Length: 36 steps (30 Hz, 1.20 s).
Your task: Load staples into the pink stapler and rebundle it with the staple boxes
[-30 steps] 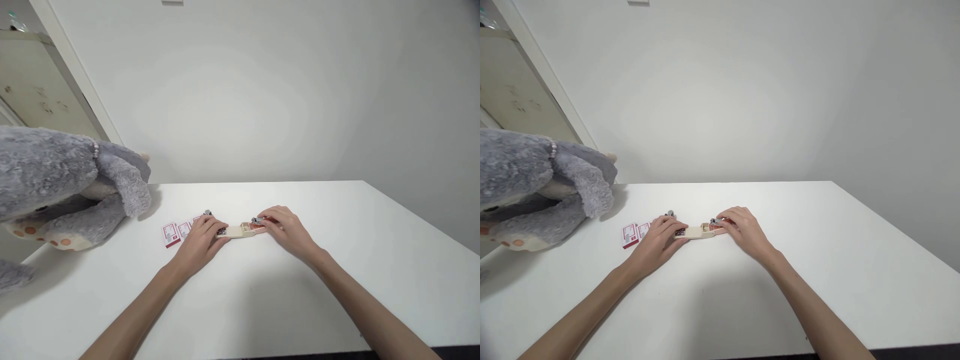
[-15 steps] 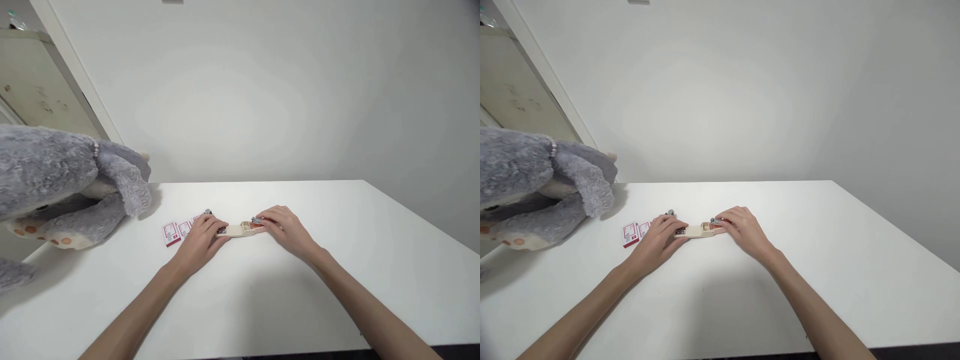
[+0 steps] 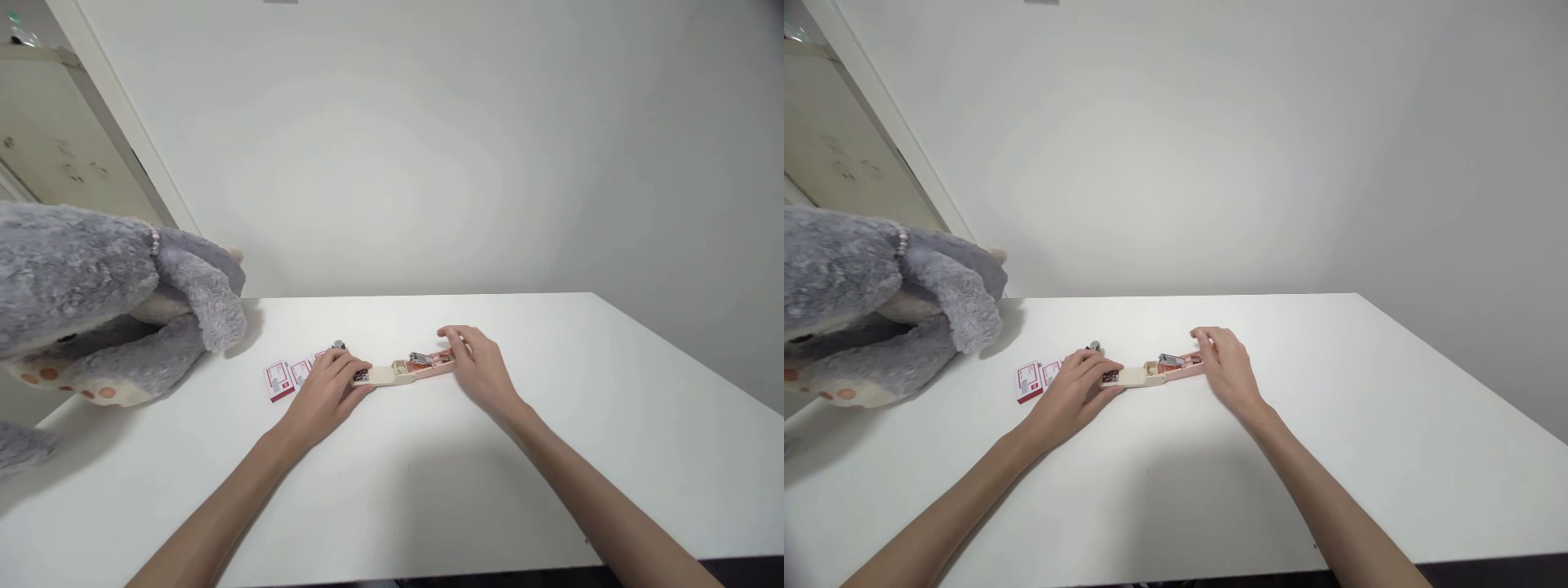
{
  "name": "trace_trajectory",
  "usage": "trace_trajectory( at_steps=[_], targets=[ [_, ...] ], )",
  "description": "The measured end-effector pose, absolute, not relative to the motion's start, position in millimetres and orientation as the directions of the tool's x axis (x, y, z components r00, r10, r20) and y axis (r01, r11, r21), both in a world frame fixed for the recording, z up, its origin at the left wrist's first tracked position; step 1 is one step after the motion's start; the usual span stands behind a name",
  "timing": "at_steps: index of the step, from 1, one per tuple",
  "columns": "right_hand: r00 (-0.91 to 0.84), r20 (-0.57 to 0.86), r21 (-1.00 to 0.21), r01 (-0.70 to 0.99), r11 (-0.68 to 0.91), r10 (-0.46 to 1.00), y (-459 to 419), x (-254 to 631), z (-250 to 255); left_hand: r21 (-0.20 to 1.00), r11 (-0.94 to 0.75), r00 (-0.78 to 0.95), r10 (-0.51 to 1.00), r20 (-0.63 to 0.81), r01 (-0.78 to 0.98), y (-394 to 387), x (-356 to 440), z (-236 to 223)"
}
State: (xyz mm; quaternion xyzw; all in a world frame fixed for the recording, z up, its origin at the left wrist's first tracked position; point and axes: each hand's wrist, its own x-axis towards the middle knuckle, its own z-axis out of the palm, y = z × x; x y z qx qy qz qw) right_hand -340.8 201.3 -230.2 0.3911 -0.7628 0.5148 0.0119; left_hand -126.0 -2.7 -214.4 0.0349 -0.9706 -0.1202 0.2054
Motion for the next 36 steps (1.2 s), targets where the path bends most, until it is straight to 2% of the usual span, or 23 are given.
trace_trajectory(
  at_steps=[3,6,8,12,19,23,29,36],
  targets=[
    [-0.79,0.273,-0.881,-0.434,0.187,-0.548,201.3,-347.6,-231.8,0.265,0.964,-0.911,-0.138,0.389,-0.033,-1.7,-125.7,-213.2],
    [-0.797,0.127,-0.971,-0.22,0.088,-0.59,200.1,-349.9,-229.6,0.306,0.949,-0.917,-0.18,0.356,-0.068,0.2,-124.9,-210.4],
    [-0.783,0.109,-0.991,-0.131,-0.009,-0.612,199.4,-348.1,-224.7,0.339,0.936,-0.921,-0.212,0.328,-0.094,1.5,-124.1,-208.7],
    [-0.762,0.175,-0.981,-0.086,-0.171,-0.623,199.5,-340.7,-212.7,0.404,0.904,-0.914,-0.273,0.299,-0.137,3.5,-123.1,-207.6],
    [-0.681,0.279,-0.952,-0.106,-0.286,-0.677,198.7,-328.0,-210.3,0.465,0.873,-0.916,-0.298,0.268,-0.148,6.2,-123.7,-211.5],
    [-0.629,0.318,-0.948,-0.21,-0.238,-0.71,199.2,-318.5,-210.0,0.487,0.869,-0.93,-0.25,0.27,-0.093,12.8,-125.2,-214.1],
    [-0.579,0.293,-0.935,-0.341,-0.1,-0.761,200.0,-300.0,-210.1,0.48,0.877,-0.942,-0.173,0.288,-0.014,23.9,-127.3,-215.6],
    [-0.446,0.346,-0.862,-0.498,-0.093,-0.826,198.0,-287.3,-221.9,0.479,0.878,-0.939,-0.154,0.307,0.012,24.9,-127.1,-223.0]
  ],
)
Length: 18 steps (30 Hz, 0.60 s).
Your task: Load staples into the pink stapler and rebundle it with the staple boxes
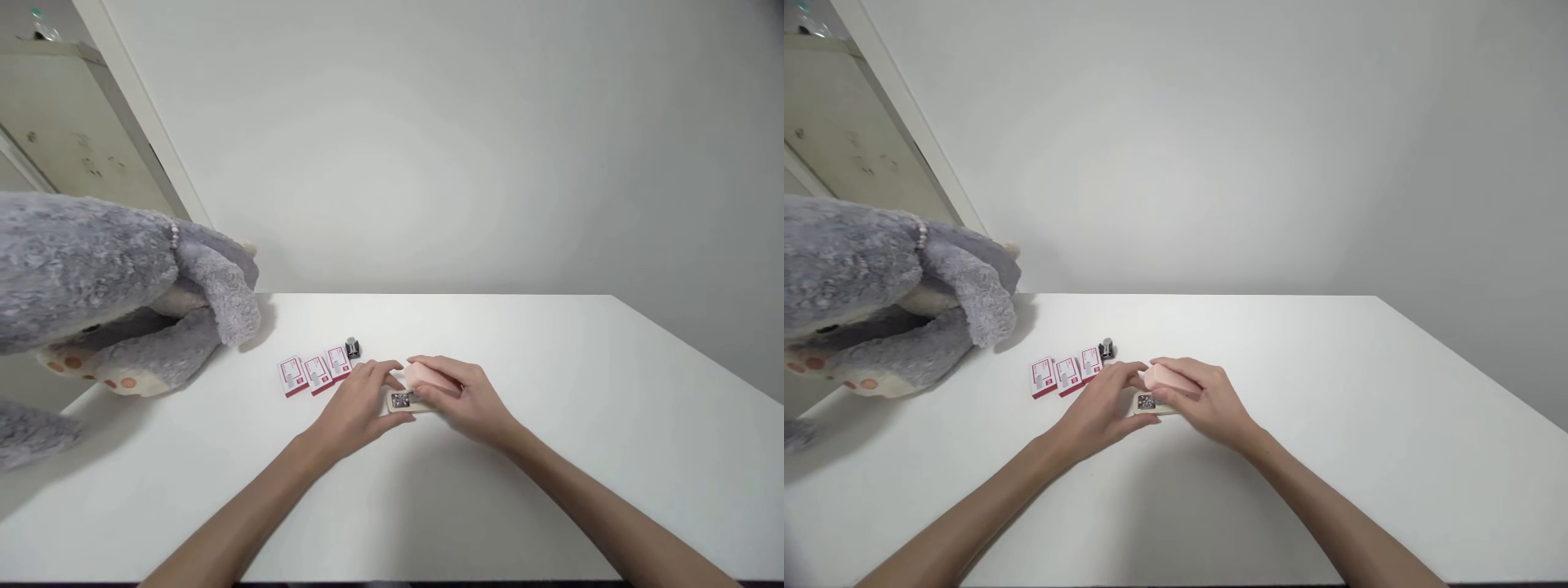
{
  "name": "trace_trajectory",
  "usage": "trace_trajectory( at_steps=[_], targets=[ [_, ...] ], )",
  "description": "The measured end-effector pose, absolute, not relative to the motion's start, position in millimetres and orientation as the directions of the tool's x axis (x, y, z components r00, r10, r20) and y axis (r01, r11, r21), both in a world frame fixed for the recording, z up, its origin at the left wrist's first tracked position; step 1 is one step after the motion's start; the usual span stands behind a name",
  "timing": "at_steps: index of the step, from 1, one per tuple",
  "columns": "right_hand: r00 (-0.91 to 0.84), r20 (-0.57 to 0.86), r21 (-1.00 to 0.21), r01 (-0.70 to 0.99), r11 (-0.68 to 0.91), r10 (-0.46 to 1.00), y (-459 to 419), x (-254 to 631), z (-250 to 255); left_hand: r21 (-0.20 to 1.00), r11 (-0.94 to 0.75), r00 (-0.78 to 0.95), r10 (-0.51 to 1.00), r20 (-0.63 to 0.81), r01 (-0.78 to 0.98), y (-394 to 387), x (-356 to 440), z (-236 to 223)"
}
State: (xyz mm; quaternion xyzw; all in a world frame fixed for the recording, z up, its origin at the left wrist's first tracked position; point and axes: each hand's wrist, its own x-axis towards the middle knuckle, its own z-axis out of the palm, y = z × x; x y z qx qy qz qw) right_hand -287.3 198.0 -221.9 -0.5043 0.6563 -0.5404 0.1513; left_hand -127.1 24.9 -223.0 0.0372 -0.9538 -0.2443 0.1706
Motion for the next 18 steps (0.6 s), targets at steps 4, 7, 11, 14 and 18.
trace_trajectory(
  at_steps=[4,7,11,14,18],
  targets=[
    [-0.436,0.365,-0.831,-0.55,-0.077,-0.823,196.1,-283.3,-225.0,0.486,0.874,-0.935,-0.155,0.318,0.021,25.8,-127.0,-225.3],
    [-0.372,0.368,-0.789,-0.61,-0.074,-0.852,194.6,-281.2,-226.2,0.498,0.867,-0.936,-0.165,0.311,0.012,27.6,-127.3,-224.6],
    [-0.323,0.376,-0.732,-0.678,-0.065,-0.869,193.9,-280.0,-228.7,0.515,0.857,-0.936,-0.201,0.29,-0.025,30.4,-128.1,-222.5],
    [-0.295,0.384,-0.705,-0.706,-0.072,-0.875,194.4,-281.0,-230.4,0.519,0.854,-0.931,-0.214,0.297,-0.03,31.9,-127.9,-221.1],
    [-0.269,0.381,-0.691,-0.718,-0.079,-0.884,195.4,-283.9,-232.5,0.499,0.867,-0.929,-0.195,0.316,-0.012,31.2,-126.5,-219.9]
  ],
)
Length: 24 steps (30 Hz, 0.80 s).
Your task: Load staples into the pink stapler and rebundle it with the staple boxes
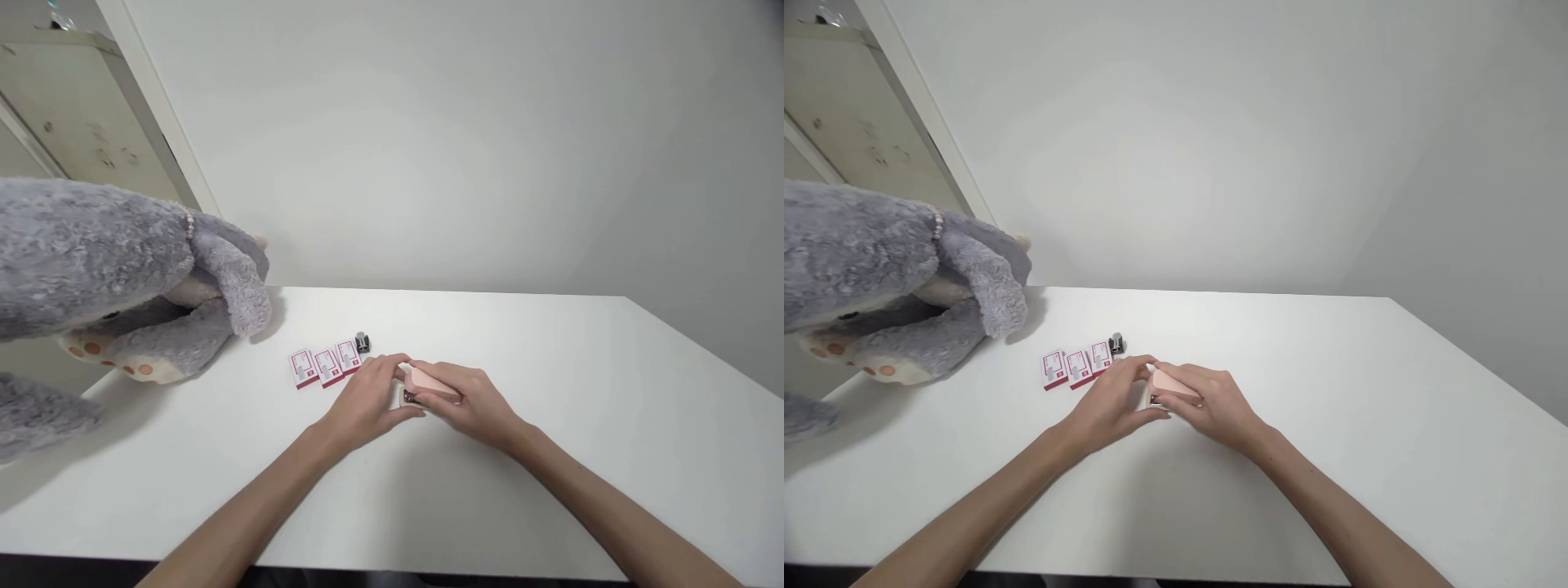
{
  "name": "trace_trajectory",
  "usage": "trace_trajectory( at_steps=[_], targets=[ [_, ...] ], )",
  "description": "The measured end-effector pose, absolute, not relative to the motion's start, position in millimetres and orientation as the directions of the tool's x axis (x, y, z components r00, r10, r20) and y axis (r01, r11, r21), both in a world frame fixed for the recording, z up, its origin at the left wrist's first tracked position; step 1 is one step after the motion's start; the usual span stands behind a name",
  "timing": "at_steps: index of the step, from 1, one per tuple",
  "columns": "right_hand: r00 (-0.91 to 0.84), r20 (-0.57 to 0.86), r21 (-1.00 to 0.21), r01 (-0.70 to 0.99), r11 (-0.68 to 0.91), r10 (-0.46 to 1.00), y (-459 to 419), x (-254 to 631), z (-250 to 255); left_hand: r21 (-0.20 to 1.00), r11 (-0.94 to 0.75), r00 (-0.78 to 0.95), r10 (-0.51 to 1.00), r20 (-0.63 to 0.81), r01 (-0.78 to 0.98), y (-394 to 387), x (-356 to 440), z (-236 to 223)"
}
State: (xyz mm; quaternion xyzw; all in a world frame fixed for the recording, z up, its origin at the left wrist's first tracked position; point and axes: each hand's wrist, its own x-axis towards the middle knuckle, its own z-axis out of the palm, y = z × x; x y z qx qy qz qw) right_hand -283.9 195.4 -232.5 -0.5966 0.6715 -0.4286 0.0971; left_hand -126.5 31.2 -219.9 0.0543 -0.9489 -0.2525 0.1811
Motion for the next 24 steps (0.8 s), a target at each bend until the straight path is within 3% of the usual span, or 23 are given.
trace_trajectory(
  at_steps=[7,11,15,24],
  targets=[
    [-0.311,0.386,-0.698,-0.714,-0.054,-0.868,198.7,-290.3,-237.1,0.404,0.915,-0.909,-0.172,0.381,-0.003,24.8,-123.1,-217.8],
    [-0.347,0.398,-0.707,-0.706,-0.042,-0.849,200.0,-292.6,-238.3,0.277,0.961,-0.87,-0.125,0.478,0.014,27.4,-119.6,-218.7],
    [-0.368,0.383,-0.724,-0.689,-0.027,-0.847,201.0,-293.3,-237.9,0.185,0.973,-0.837,-0.214,0.504,-0.137,28.1,-104.4,-221.3],
    [-0.368,0.344,-0.755,-0.655,-0.022,-0.864,222.7,-284.5,-234.9,0.128,0.892,-0.753,-0.437,0.492,-0.434,5.6,-52.9,-230.6]
  ],
)
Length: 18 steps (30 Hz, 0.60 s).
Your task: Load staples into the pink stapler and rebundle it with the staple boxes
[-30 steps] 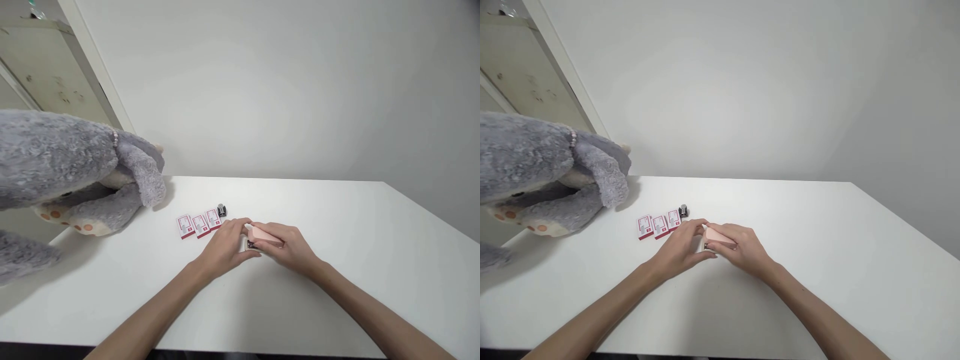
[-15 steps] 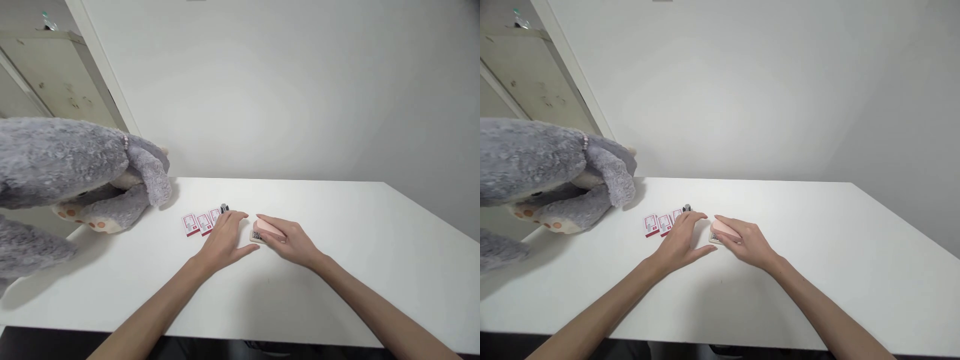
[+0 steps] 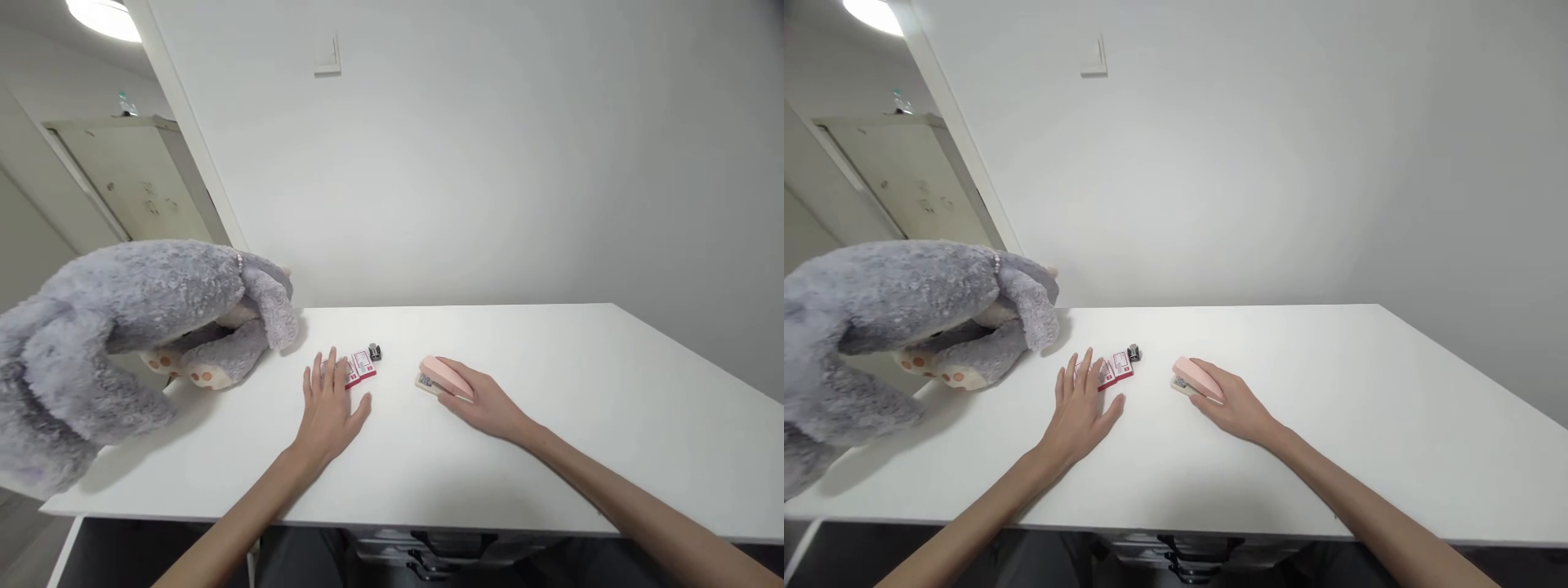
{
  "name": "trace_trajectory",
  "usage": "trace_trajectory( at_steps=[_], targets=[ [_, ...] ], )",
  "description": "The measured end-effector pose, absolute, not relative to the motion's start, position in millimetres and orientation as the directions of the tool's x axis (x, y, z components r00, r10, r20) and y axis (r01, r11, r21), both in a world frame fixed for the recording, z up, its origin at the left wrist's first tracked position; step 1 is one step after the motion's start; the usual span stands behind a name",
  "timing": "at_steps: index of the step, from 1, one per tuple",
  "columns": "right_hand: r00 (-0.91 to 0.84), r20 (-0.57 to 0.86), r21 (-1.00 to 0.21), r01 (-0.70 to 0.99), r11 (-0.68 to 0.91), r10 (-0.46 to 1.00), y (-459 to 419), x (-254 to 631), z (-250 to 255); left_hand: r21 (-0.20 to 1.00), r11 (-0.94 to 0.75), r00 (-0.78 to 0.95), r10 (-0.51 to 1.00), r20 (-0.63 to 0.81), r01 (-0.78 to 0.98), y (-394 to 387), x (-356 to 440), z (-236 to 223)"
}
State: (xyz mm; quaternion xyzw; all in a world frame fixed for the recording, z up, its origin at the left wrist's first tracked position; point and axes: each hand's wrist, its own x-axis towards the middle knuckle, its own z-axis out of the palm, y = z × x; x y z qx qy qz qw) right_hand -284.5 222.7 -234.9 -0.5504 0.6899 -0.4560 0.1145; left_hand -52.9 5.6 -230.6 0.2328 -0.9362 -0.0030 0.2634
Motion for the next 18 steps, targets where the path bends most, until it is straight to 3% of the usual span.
trace_trajectory(
  at_steps=[9,18],
  targets=[
    [-0.35,0.343,-0.721,-0.693,-0.005,-0.871,241.3,-281.4,-249.1,0.111,0.89,-0.808,-0.448,0.383,-0.442,0.5,-52.6,-229.7],
    [-0.423,0.322,-0.742,-0.668,0.051,-0.847,237.4,-280.4,-255.6,0.062,0.885,-0.805,-0.448,0.389,-0.462,0.7,-53.4,-230.4]
  ],
)
